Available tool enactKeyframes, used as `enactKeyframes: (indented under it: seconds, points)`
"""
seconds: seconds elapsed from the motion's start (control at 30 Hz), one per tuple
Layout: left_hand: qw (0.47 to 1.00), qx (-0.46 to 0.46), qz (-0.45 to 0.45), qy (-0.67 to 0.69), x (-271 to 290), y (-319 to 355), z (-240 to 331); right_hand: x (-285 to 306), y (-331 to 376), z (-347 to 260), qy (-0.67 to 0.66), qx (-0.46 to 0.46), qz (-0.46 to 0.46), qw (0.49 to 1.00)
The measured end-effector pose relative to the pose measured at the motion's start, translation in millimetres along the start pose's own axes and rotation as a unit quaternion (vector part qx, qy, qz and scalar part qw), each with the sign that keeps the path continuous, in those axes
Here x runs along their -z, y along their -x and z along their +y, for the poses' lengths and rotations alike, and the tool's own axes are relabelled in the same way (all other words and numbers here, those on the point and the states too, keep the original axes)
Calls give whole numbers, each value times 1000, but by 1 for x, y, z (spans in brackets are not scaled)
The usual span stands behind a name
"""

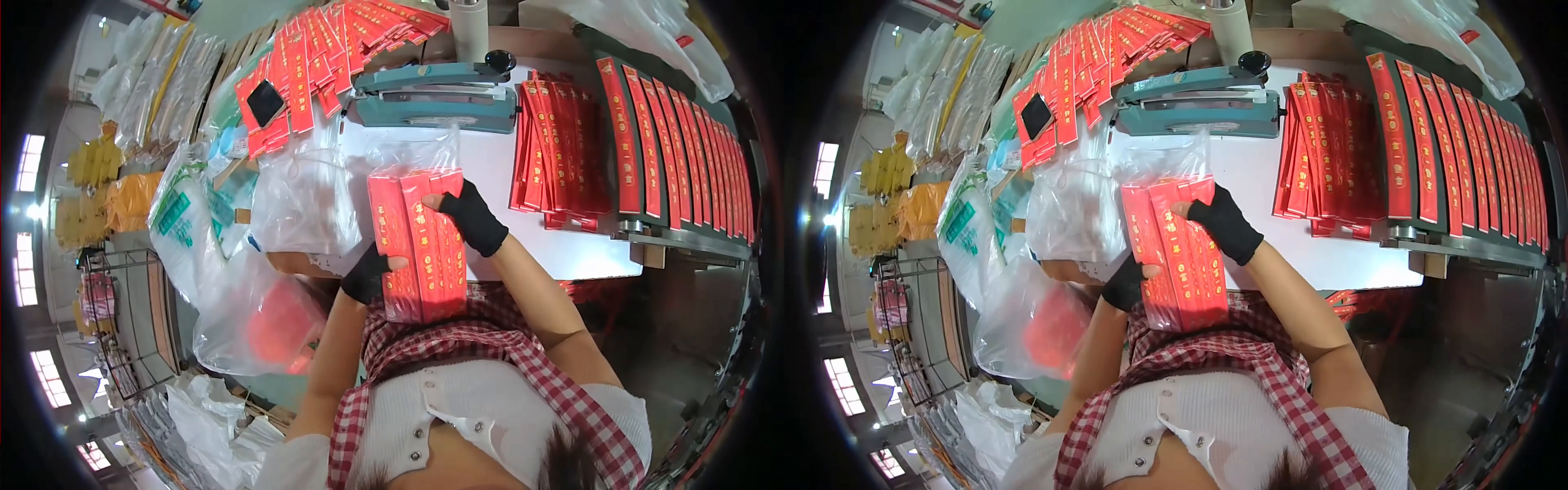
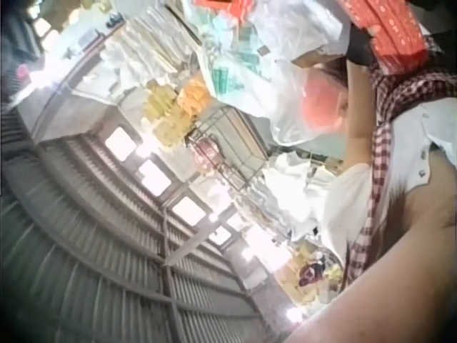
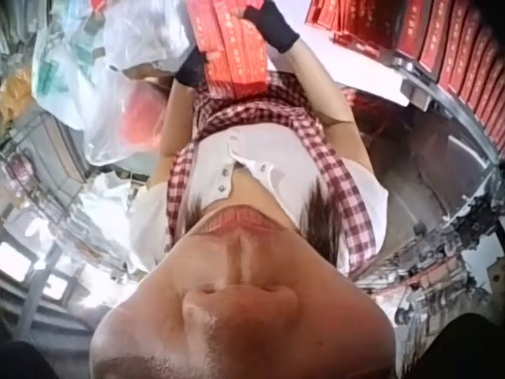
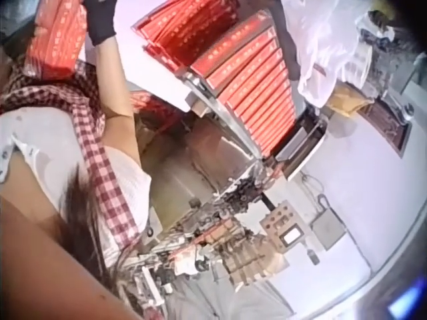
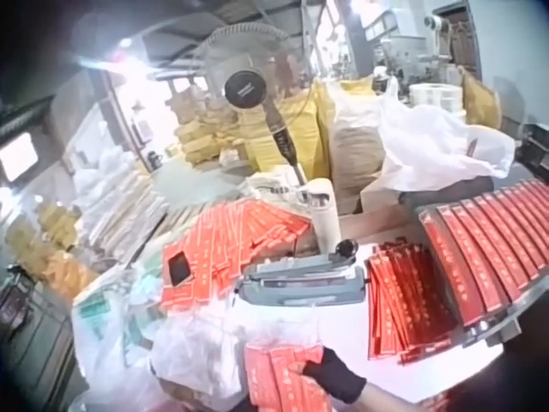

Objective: Sorting, counting, and sealing red envelopes into plastic bags using a heat sealer machine.

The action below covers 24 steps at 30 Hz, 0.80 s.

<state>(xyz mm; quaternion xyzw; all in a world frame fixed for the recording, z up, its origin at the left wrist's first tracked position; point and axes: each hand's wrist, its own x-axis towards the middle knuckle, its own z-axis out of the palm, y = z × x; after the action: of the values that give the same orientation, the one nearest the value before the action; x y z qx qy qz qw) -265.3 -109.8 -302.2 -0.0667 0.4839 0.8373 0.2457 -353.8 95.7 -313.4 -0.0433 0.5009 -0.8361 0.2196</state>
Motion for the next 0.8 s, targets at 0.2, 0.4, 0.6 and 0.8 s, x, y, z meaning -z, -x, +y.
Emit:
enactKeyframes:
  seconds: [0.2, 0.4, 0.6, 0.8]
  points:
    - [996, -15, 62, -55, 19, -3, 0, 28, -33, -43, 42, 74, 53, 995]
    - [997, 18, 25, -73, 17, -8, 10, 41, -69, -67, 101, 125, 106, 981]
    - [1000, 23, -4, 18, 22, -22, 4, 81, -84, -103, 395, 412, 387, 724]
    - [997, 52, -52, -2, 0, -87, 4, 19, -123, -164, 506, 395, 219, 735]
